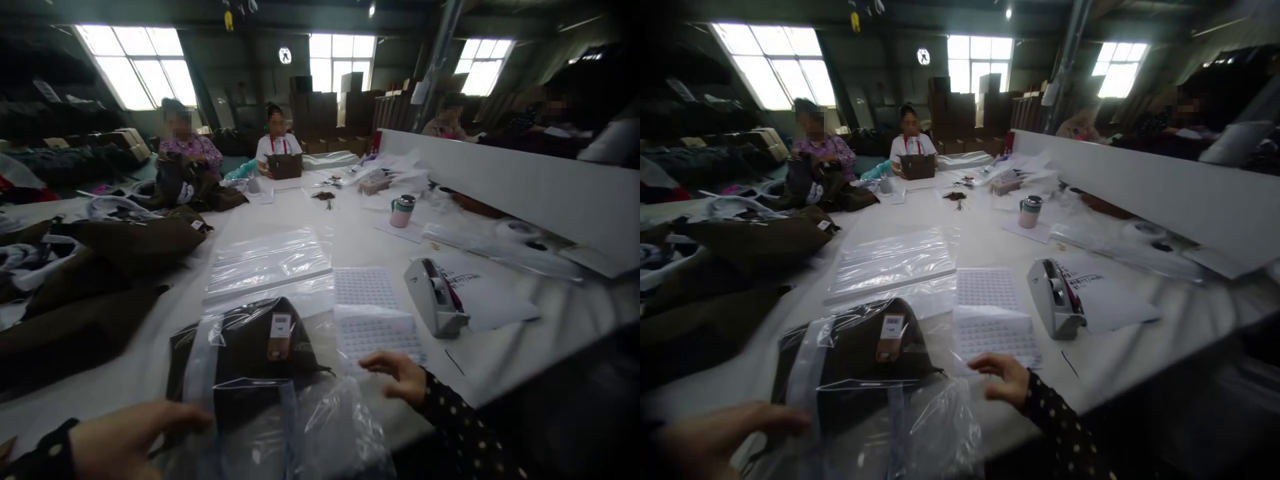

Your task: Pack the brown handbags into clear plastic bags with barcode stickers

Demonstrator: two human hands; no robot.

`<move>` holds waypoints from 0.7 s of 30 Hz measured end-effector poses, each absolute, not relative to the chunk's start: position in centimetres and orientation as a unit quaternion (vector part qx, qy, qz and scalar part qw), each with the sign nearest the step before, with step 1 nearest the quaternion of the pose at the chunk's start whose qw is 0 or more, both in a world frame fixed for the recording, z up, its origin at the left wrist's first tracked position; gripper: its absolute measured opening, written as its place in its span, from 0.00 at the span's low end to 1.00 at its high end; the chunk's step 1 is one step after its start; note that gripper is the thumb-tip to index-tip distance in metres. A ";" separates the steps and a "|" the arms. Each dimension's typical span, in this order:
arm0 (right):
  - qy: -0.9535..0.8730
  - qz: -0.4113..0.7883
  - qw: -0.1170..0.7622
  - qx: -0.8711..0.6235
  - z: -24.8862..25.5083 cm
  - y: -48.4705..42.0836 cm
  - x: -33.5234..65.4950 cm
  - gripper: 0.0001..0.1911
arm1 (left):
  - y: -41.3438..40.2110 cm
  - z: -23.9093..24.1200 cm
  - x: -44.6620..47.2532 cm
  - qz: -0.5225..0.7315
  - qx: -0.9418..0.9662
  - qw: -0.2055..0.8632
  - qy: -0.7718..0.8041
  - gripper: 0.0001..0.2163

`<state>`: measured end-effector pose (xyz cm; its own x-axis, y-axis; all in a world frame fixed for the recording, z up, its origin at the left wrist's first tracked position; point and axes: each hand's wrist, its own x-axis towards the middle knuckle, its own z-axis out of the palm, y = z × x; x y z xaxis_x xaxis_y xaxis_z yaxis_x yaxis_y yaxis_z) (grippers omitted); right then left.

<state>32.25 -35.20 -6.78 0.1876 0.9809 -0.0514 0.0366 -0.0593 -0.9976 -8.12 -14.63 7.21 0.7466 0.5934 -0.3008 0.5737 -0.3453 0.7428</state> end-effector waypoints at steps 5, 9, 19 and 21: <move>-0.179 0.165 0.597 -0.764 -8.3 -40.5 41.3 0.24 | -11.7 11.6 6.9 -0.124 0.877 0.436 0.161 0.19; -0.168 0.114 0.500 -0.842 -9.6 -40.0 42.8 0.32 | -13.9 7.6 19.1 -0.087 0.877 0.470 0.042 0.19; -0.182 0.308 0.633 -0.687 -9.9 -37.7 42.4 0.34 | -22.9 -3.4 30.4 0.091 0.917 0.375 0.102 0.10; -0.169 0.346 0.653 -0.652 -10.0 -38.2 42.4 0.35 | -23.5 -4.2 30.3 0.146 0.921 0.342 0.112 0.18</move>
